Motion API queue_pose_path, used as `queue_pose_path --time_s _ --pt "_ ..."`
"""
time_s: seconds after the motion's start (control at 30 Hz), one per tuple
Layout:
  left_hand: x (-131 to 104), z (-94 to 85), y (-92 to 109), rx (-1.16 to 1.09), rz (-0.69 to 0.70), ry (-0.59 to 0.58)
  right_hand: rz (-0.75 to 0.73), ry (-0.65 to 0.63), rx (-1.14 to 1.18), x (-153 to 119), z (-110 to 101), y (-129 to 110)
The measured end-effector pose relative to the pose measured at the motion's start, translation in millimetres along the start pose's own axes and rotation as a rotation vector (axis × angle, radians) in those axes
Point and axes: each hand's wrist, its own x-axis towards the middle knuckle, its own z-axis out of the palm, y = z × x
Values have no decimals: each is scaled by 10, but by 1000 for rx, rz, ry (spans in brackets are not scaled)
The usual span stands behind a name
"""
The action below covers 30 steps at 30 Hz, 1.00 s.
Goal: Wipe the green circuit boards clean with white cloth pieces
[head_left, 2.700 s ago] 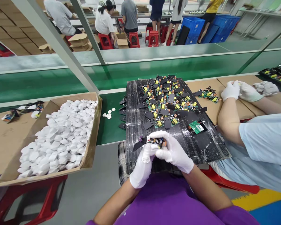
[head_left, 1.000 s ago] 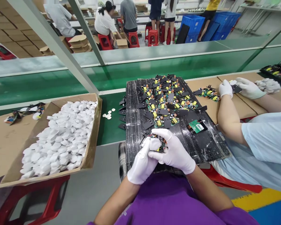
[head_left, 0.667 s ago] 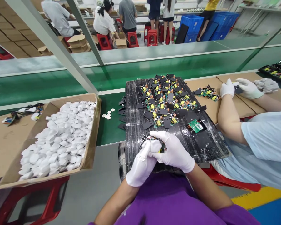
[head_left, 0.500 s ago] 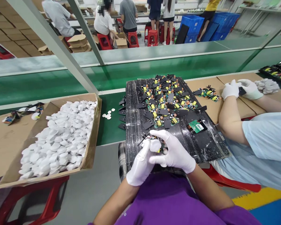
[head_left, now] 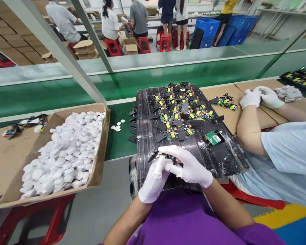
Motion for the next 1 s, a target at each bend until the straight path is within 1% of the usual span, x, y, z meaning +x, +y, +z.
queue_pose_path --time_s 0.07,0.13,0.17,0.23,0.33,0.4,0.47,0.6,0.73,0.8,0.9,0.93,1.0 --pt "-1 14 38 -4 -34 14 12 -31 -18 -2 -14 -9" --pt "7 20 61 -18 -84 40 22 -28 -104 -1 -12 -25" --pt "15 17 61 -17 -86 59 26 -15 -166 0 -4 -33" --pt "33 -1 39 26 -23 88 26 12 -268 3 21 -41" --pt "58 -46 -19 127 114 94 3 25 -310 8 51 -27" --pt "66 -69 -41 161 147 87 -17 45 -316 13 53 -8" --pt "64 -69 -31 183 148 54 -42 66 -329 18 49 10" --pt "44 6 77 239 122 -37 -130 124 -361 26 70 52" --pt "30 41 197 273 139 -55 -266 237 -426 27 90 94" --pt "26 19 226 171 88 -99 -301 268 -430 24 76 90" --pt "29 4 233 -66 -62 -201 -301 332 -382 10 53 56" --pt "33 17 230 -123 -105 -217 -298 356 -350 3 53 45" --pt "39 65 222 -194 -149 -216 -284 393 -273 -9 68 33"
